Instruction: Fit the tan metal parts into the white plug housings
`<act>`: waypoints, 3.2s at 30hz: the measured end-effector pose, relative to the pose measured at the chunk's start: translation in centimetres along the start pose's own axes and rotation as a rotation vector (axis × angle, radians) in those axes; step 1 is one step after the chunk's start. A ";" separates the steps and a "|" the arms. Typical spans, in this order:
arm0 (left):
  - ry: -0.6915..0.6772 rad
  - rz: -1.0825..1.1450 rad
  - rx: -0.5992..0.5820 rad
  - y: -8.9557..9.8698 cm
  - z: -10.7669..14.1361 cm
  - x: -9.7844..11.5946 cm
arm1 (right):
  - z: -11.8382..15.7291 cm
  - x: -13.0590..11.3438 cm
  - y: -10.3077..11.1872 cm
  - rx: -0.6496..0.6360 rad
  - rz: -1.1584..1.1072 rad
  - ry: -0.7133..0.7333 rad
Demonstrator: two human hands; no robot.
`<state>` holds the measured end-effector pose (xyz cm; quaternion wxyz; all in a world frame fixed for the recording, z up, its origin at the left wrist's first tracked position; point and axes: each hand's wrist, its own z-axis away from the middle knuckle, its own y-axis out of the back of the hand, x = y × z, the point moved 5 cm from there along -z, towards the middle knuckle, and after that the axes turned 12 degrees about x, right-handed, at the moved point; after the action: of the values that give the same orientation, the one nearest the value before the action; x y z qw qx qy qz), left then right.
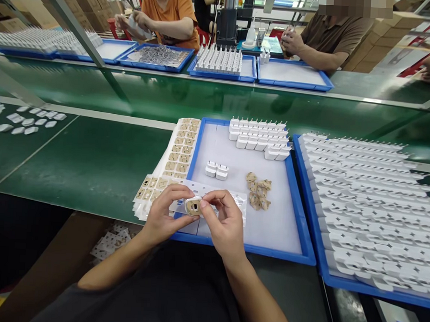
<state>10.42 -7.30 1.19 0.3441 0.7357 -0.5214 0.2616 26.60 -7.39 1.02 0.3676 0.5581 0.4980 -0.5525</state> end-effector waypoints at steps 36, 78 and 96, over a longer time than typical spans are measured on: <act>-0.035 -0.001 0.116 0.2 0.2 -0.4 | 0.2 0.8 -1.6 -0.196 0.175 0.039; -0.352 -0.090 0.223 -0.7 1.0 1.3 | 0.2 1.6 -1.2 -0.130 -0.154 -0.042; -0.396 -0.087 0.198 -0.7 1.1 1.5 | 0.0 1.5 -0.7 -0.177 -0.118 0.005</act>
<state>11.56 -8.92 1.50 0.1721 0.8247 -0.5184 0.1470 25.77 -7.02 -0.37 0.3809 0.4948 0.5777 -0.5257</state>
